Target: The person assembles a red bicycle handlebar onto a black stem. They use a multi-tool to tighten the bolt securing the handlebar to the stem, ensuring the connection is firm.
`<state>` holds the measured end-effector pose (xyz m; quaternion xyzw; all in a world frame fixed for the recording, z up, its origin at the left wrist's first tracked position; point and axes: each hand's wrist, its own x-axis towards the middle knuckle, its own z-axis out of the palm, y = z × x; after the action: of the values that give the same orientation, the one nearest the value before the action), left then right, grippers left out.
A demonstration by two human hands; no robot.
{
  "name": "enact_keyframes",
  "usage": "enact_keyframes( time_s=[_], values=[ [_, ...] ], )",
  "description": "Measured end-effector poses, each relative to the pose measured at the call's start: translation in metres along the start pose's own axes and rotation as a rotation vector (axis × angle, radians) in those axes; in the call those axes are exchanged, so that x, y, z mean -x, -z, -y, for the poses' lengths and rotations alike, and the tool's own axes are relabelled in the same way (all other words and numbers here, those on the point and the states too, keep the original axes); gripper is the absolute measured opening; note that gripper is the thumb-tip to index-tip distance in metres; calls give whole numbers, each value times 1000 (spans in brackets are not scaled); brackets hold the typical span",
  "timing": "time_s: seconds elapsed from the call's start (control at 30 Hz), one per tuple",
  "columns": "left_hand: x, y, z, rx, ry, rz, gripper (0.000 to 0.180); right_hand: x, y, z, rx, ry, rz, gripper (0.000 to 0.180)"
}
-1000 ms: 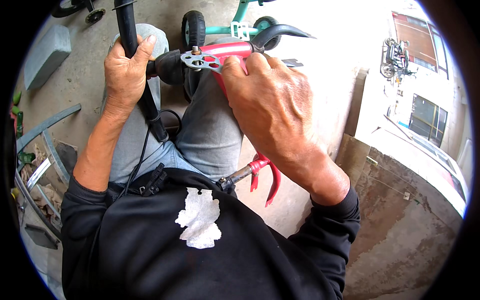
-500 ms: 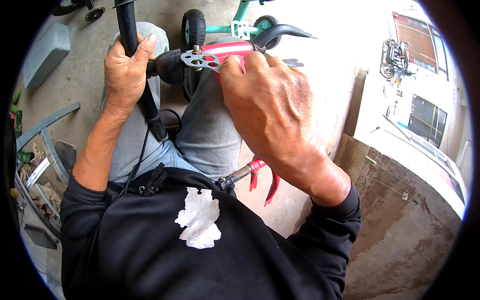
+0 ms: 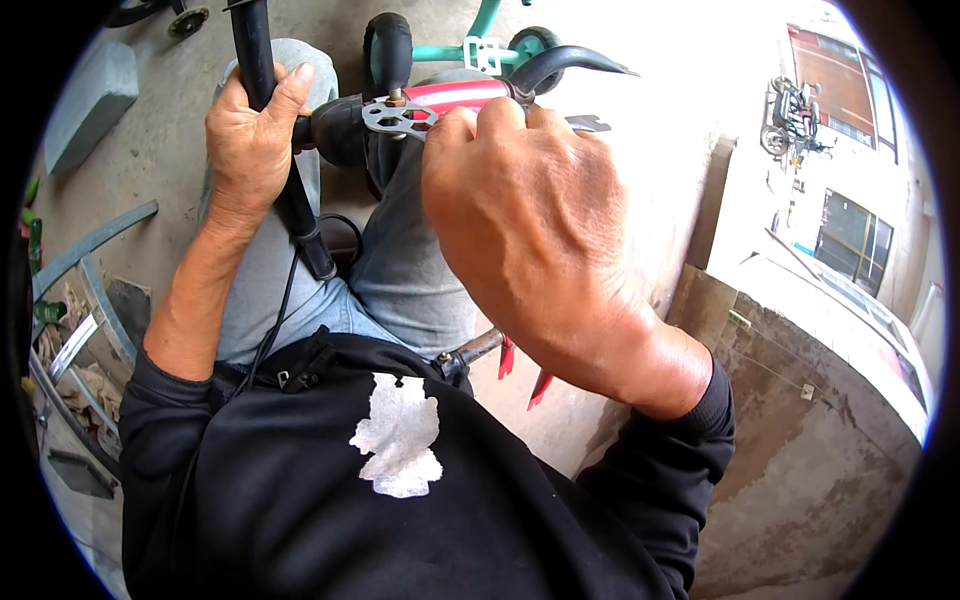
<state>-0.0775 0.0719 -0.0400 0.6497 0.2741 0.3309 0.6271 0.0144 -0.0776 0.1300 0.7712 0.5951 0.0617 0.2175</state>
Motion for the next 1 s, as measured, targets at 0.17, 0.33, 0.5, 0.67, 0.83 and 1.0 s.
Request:
enact_keyframes(
  time_s=[0.17,0.33,0.5,0.67,0.83,1.0],
  values=[
    [0,-2,-1,0,-11,7,24,-2,-1,0,-32,-1,-11,6],
    [0,-3,2,3,-58,-29,20,-2,-4,-4,-70,13,3,7],
    [0,-3,3,-4,-81,-39,19,2,-10,-8,-76,17,-1,9],
    [0,-5,1,8,-77,-30,19,3,-14,-10,-78,26,-32,11],
    [0,-5,3,19,-70,-34,19,4,-21,-14,-109,45,-73,13],
    [0,-5,3,15,-68,-32,19,6,-33,-24,-143,70,-108,14]
  ],
)
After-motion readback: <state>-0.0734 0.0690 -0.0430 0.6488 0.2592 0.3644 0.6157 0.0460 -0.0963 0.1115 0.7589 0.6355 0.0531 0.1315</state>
